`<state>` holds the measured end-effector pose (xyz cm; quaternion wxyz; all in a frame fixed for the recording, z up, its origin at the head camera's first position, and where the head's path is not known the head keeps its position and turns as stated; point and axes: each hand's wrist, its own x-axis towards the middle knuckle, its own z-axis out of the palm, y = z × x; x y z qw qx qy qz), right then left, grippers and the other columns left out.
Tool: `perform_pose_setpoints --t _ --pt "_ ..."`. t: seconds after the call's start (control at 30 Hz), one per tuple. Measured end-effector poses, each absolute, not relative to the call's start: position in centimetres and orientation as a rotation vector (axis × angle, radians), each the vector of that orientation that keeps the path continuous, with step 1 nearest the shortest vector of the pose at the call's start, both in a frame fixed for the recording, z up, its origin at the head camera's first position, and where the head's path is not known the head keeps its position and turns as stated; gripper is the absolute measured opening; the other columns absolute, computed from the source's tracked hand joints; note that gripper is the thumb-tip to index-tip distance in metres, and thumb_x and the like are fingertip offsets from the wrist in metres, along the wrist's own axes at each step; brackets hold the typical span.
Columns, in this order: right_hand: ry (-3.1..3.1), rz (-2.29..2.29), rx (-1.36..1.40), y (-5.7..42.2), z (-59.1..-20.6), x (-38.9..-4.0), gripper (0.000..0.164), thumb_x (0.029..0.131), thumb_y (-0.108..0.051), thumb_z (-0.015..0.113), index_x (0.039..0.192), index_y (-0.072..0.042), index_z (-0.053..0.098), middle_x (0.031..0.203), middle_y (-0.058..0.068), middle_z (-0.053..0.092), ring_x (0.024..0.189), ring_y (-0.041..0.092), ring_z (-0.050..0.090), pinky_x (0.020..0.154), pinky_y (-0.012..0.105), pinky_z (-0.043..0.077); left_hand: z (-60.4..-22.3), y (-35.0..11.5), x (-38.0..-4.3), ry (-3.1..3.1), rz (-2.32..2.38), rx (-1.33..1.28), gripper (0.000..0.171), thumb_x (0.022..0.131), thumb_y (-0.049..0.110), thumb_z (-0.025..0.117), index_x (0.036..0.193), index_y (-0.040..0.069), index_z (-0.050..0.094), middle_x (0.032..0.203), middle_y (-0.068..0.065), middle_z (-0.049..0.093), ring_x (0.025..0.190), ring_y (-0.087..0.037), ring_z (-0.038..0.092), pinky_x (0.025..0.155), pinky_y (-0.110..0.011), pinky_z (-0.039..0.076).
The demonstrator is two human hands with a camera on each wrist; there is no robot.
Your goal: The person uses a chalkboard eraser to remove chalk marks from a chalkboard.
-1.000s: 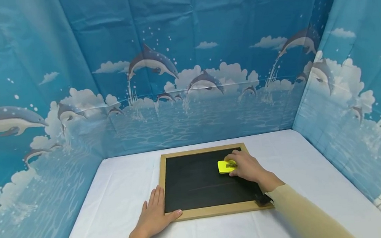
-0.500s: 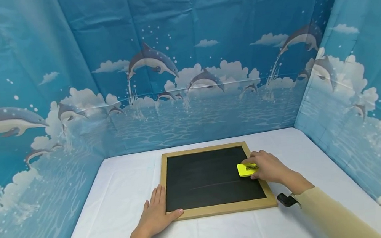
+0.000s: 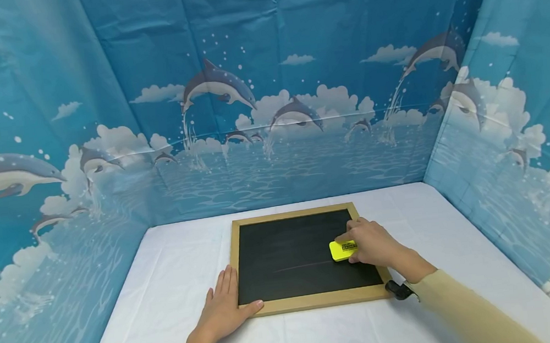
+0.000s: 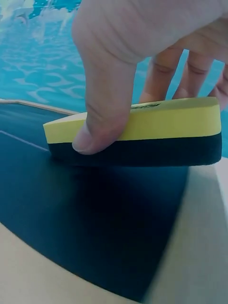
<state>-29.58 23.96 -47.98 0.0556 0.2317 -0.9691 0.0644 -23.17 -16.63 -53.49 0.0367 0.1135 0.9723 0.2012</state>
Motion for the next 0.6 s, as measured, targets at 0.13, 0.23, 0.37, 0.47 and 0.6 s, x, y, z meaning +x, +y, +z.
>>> perform_pose_setpoints --t 0.13,0.23,0.37,0.47,0.6 --pt "-2.91 0.217 0.723 22.2 -48.5 -29.6 0.057 0.067 -0.03 0.096 0.121 -0.025 0.077 0.088 -0.005 0.056 0.076 0.017 0.042 0.064 0.033 0.039 -53.5 -16.7 -22.9 2.989 0.616 0.347 0.117 0.084 0.077 0.059 0.16 0.0 0.016 0.167 -0.018 0.008 0.153 -0.037 0.007 0.112 -0.071 0.011" --pt "-2.904 0.253 0.735 20.8 -48.8 -29.6 0.058 0.068 -0.032 0.095 0.122 -0.026 0.076 0.088 -0.004 0.056 0.076 0.017 0.041 0.064 0.033 0.038 -53.6 -16.9 -22.9 2.977 0.62 0.347 0.117 0.084 0.078 0.058 0.161 0.001 0.015 0.167 -0.017 0.007 0.153 -0.036 0.006 0.113 -0.07 0.01" --pt "-2.896 0.289 0.752 18.5 -48.9 -29.7 0.059 0.069 -0.034 0.095 0.124 -0.026 0.075 0.089 -0.004 0.056 0.076 0.017 0.041 0.064 0.033 0.038 -53.8 -17.0 -23.1 2.986 0.628 0.371 0.117 0.084 0.079 0.056 0.161 0.0 0.014 0.167 -0.018 0.006 0.153 -0.037 0.006 0.113 -0.071 0.01" --pt "-2.895 0.288 0.759 16.6 -48.9 -29.9 0.06 0.07 -0.036 0.094 0.126 -0.027 0.074 0.091 -0.004 0.057 0.077 0.016 0.042 0.065 0.032 0.038 -53.9 -16.9 -23.3 3.005 0.649 0.39 0.116 0.085 0.078 0.057 0.16 -0.001 0.015 0.167 -0.019 0.009 0.153 -0.038 0.008 0.112 -0.072 0.01" --pt "-2.906 0.294 0.778 14.1 -49.1 -30.2 0.061 0.07 -0.038 0.093 0.128 -0.029 0.073 0.094 -0.005 0.058 0.079 0.015 0.043 0.067 0.032 0.039 -54.0 -16.9 -23.4 3.007 0.645 0.378 0.117 0.084 0.079 0.056 0.16 0.0 0.015 0.167 -0.018 0.009 0.153 -0.036 0.007 0.112 -0.071 0.011"
